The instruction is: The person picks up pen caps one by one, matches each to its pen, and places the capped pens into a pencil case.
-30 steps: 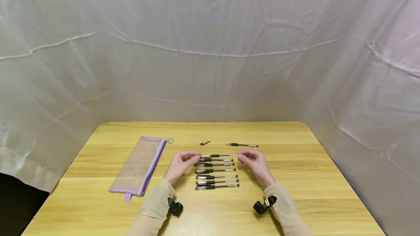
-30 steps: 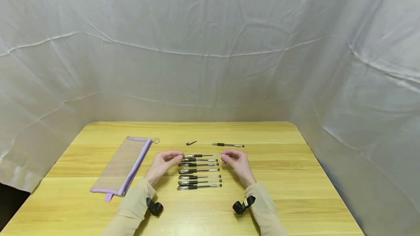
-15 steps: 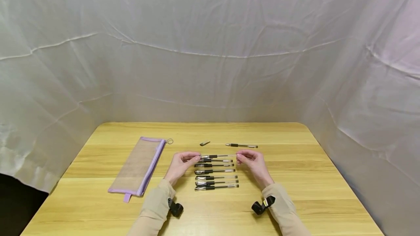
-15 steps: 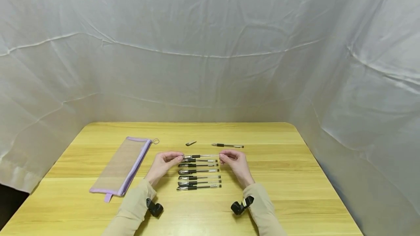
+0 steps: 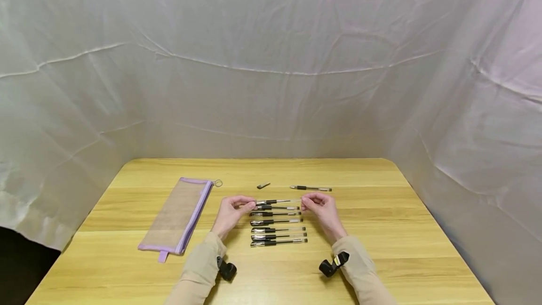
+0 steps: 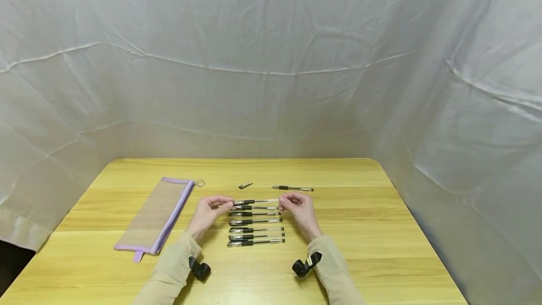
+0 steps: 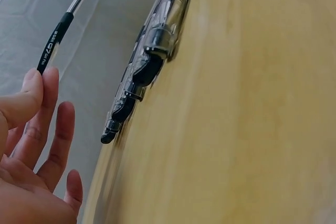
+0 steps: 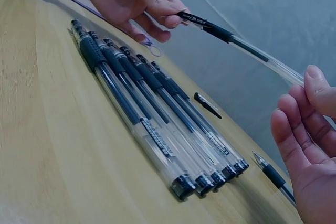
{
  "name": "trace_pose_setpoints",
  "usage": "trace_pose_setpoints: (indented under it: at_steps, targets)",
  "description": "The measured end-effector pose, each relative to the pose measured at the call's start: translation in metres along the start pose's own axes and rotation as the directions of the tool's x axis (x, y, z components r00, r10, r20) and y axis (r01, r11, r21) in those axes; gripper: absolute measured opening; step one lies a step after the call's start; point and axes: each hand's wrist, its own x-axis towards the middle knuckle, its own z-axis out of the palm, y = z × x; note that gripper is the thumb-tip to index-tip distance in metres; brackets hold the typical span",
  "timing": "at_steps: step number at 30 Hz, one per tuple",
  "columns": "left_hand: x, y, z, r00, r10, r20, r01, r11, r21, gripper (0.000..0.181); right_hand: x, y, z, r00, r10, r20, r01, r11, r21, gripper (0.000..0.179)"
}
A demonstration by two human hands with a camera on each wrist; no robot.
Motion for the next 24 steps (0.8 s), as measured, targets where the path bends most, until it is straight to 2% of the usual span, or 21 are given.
trace_pose_setpoints:
  at_steps: [12,17,24]
  targets:
    - [0.001,0.002,-0.001,0.999,0.029,-0.017,-0.029,0.999,-0.035,0.019,0.002,0.000,0.007,0.997,0.035,-0.066,-0.034,0.999,0.005,0.001]
    - [0.002,0.003,0.000,0.998,0.052,-0.037,-0.053,0.998,-0.032,0.018,0.003,0.001,0.009,0.995,0.045,-0.093,-0.047,0.999,-0.019,0.006]
    - [0.002,0.004,0.001,0.999,0.036,-0.029,-0.037,0.999,-0.039,0.018,0.005,0.000,0.012,0.991,0.049,-0.125,-0.055,0.997,-0.046,0.017]
